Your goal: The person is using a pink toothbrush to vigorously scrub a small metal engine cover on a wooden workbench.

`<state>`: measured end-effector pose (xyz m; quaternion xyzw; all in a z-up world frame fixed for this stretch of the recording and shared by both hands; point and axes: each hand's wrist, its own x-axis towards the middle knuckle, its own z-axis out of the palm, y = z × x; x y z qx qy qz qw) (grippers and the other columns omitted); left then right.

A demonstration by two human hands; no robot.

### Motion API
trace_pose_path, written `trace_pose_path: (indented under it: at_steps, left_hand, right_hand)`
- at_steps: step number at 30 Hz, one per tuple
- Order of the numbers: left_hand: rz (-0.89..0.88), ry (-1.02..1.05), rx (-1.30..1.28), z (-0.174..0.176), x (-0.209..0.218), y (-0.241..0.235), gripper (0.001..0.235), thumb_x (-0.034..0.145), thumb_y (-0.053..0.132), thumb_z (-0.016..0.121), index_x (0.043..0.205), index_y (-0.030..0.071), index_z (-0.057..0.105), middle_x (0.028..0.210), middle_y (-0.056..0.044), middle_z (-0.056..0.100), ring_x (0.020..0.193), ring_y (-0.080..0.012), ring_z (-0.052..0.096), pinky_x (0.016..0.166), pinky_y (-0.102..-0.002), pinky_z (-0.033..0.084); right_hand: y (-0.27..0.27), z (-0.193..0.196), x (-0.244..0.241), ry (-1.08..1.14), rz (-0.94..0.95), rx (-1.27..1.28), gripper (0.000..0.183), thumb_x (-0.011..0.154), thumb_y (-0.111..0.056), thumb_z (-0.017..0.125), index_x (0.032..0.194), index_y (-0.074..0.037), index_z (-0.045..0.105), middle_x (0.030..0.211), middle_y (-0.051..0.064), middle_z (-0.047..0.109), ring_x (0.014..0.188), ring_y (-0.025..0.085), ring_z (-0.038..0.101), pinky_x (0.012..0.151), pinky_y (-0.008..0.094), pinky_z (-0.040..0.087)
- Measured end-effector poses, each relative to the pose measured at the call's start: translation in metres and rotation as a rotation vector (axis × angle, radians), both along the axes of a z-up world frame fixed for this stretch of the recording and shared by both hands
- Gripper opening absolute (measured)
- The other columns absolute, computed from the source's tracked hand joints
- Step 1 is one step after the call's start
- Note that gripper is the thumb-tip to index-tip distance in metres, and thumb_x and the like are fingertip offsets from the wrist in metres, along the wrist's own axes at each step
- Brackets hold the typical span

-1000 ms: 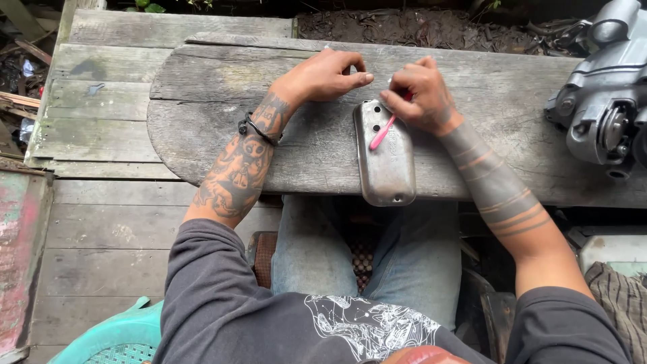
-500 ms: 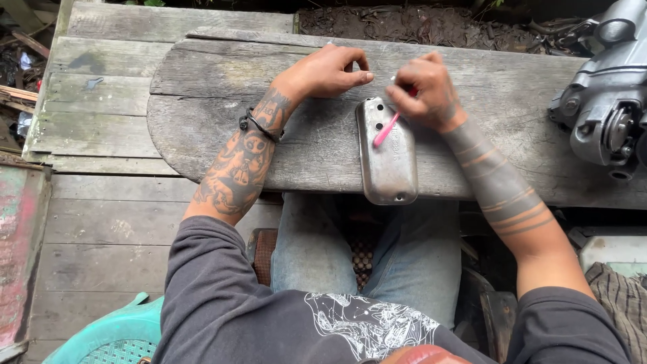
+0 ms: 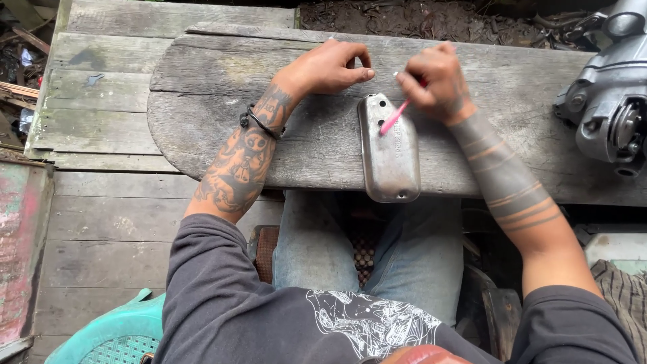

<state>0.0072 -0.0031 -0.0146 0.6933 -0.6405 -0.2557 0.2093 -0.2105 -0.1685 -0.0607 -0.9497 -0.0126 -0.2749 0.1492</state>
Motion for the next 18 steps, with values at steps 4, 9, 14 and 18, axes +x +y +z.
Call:
trace_pose_path:
  at_steps: [4,9,14,18]
  left_hand:
    - [0.017,0.009,0.048,0.013,-0.005,0.005,0.030,0.100,0.043,0.060,0.113,0.017,0.068,0.098,-0.006,0.068,0.086,-0.0227,0.061,0.072,-0.042,0.045]
    - [-0.001,-0.015,-0.008,-0.002,0.001,-0.001,0.029,0.099,0.043,0.063,0.111,0.018,0.069,0.095,-0.007,0.071,0.085,-0.0251,0.064,0.074,-0.043,0.045]
    - [-0.030,-0.025,-0.042,-0.007,0.003,-0.003,0.029,0.099,0.044,0.063,0.111,0.018,0.069,0.098,-0.007,0.072,0.088,-0.0263,0.065,0.075,-0.044,0.045]
    - [-0.012,-0.012,-0.021,-0.004,0.001,-0.001,0.029,0.099,0.043,0.063,0.111,0.018,0.069,0.097,-0.007,0.072,0.086,-0.0247,0.064,0.075,-0.043,0.045]
  right_hand:
    - [-0.034,-0.017,-0.014,-0.012,-0.164,0.017,0.036,0.104,-0.026,0.065,0.074,-0.011,0.054,0.069,0.002,0.055,0.067,0.022,0.051,0.087,0.040,0.035]
    - [0.023,0.011,-0.004,-0.033,0.079,-0.057,0.035,0.101,-0.026,0.059,0.073,-0.007,0.052,0.066,0.006,0.051,0.064,0.025,0.045,0.083,0.043,0.032]
    - [-0.005,-0.003,-0.006,-0.050,0.044,-0.047,0.036,0.101,-0.029,0.059,0.074,-0.006,0.054,0.066,0.009,0.048,0.066,0.028,0.046,0.091,0.046,0.031]
    - [-0.015,-0.009,-0.021,-0.009,-0.083,-0.048,0.035,0.102,-0.024,0.061,0.073,-0.008,0.050,0.068,0.006,0.052,0.067,0.026,0.047,0.081,0.043,0.032]
